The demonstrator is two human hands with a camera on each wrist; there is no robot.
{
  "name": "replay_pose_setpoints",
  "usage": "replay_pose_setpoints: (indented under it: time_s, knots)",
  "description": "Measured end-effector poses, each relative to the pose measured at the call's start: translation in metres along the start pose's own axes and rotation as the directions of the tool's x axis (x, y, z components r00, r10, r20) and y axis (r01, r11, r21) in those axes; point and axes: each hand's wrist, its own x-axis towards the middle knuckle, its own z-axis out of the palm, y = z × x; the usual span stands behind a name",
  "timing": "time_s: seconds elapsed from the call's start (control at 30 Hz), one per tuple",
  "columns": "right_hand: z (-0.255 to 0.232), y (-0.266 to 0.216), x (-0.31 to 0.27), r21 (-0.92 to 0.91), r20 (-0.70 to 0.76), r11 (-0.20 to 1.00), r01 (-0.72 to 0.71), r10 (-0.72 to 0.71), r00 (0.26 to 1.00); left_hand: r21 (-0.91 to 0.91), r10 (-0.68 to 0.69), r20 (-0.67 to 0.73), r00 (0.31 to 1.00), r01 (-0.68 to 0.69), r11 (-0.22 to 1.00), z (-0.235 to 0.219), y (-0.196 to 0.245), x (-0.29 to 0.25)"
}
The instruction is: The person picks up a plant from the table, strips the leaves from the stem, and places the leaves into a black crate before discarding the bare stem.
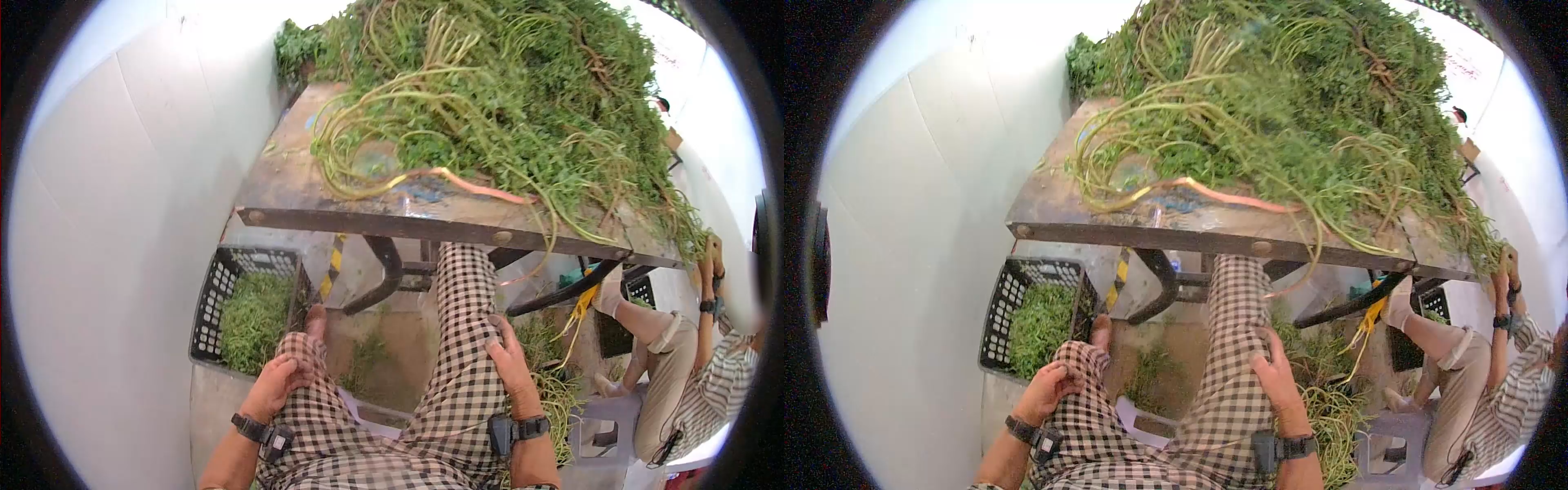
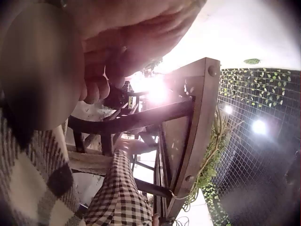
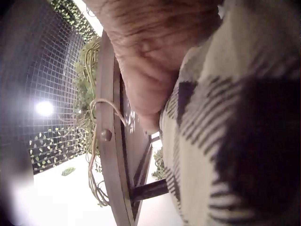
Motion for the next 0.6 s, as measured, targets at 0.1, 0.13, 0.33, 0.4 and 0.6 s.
replay_pose_setpoints:
  time_s: [0.1, 0.13, 0.33, 0.4, 0.6]
  knots:
    - [-0.002, 0.010, -0.011, 0.096, -0.033, 0.985, -0.145, 0.149, 0.988, 0.021, 0.052, 0.031, 0.998, -0.053, 0.998, 0.001, 0.000, -0.010]
    - [-0.004, 0.019, -0.011, 0.128, 0.017, 0.974, -0.187, 0.187, 0.982, 0.011, 0.067, 0.042, 0.997, -0.067, 0.998, 0.000, 0.001, -0.014]
    - [-0.011, 0.047, -0.022, 0.249, 0.115, 0.921, -0.299, 0.278, 0.954, 0.046, 0.067, 0.029, 0.997, -0.068, 0.997, -0.007, 0.010, -0.033]
    - [-0.009, 0.062, -0.017, 0.298, 0.139, 0.897, -0.326, 0.297, 0.945, 0.090, 0.100, 0.024, 0.995, -0.102, 0.991, -0.001, 0.018, -0.043]
    - [-0.010, 0.057, -0.035, 0.373, 0.179, 0.780, -0.502, 0.471, 0.864, 0.172, 0.107, 0.009, 0.994, -0.107, 0.979, -0.007, 0.016, -0.051]
